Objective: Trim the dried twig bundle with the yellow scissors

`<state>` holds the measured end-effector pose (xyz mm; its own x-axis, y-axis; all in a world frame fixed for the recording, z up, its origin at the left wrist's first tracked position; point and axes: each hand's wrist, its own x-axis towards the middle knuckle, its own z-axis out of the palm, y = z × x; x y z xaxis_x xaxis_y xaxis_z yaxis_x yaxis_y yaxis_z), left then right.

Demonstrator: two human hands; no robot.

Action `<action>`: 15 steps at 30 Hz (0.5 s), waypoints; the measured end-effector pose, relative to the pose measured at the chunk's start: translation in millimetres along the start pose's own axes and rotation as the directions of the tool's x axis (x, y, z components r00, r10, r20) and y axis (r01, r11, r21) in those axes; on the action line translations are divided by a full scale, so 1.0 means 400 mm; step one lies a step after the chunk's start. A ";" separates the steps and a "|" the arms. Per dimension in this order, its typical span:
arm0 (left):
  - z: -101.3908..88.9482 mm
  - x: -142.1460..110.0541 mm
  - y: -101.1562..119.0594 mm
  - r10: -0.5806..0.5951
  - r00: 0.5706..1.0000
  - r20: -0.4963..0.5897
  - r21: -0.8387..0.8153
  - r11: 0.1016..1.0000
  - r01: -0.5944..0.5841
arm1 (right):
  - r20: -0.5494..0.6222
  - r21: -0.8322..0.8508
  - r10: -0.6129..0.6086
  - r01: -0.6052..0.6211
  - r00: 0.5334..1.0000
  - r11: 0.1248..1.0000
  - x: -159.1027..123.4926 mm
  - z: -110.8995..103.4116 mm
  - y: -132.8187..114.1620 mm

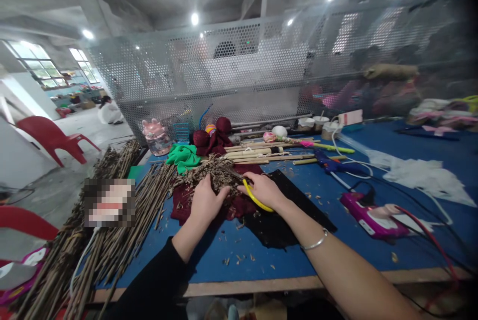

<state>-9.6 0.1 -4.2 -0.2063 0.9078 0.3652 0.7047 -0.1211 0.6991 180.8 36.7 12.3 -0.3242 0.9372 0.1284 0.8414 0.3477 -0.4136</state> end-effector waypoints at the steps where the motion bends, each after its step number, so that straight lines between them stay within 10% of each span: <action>1: 0.006 -0.001 -0.001 0.017 1.000 0.010 0.033 0.999 -0.017 | -0.005 0.007 0.000 0.000 1.000 1.000 0.000 -0.001 0.001; 9: -0.006 0.048 -0.016 -0.004 0.976 0.216 0.039 0.999 -0.004 | 0.036 -0.005 -0.024 0.024 0.999 1.000 -0.013 -0.007 -0.018; 15: -0.021 0.065 -0.047 -0.029 0.995 0.094 -0.188 0.981 0.046 | 0.035 0.030 -0.036 0.035 0.999 0.999 -0.021 -0.016 -0.035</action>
<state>-34.0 22.4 -2.7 -0.1619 0.9445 0.2860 0.5543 -0.1527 0.8182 174.5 24.3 22.7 -0.3692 0.9227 0.1113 0.8162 0.3792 -0.4361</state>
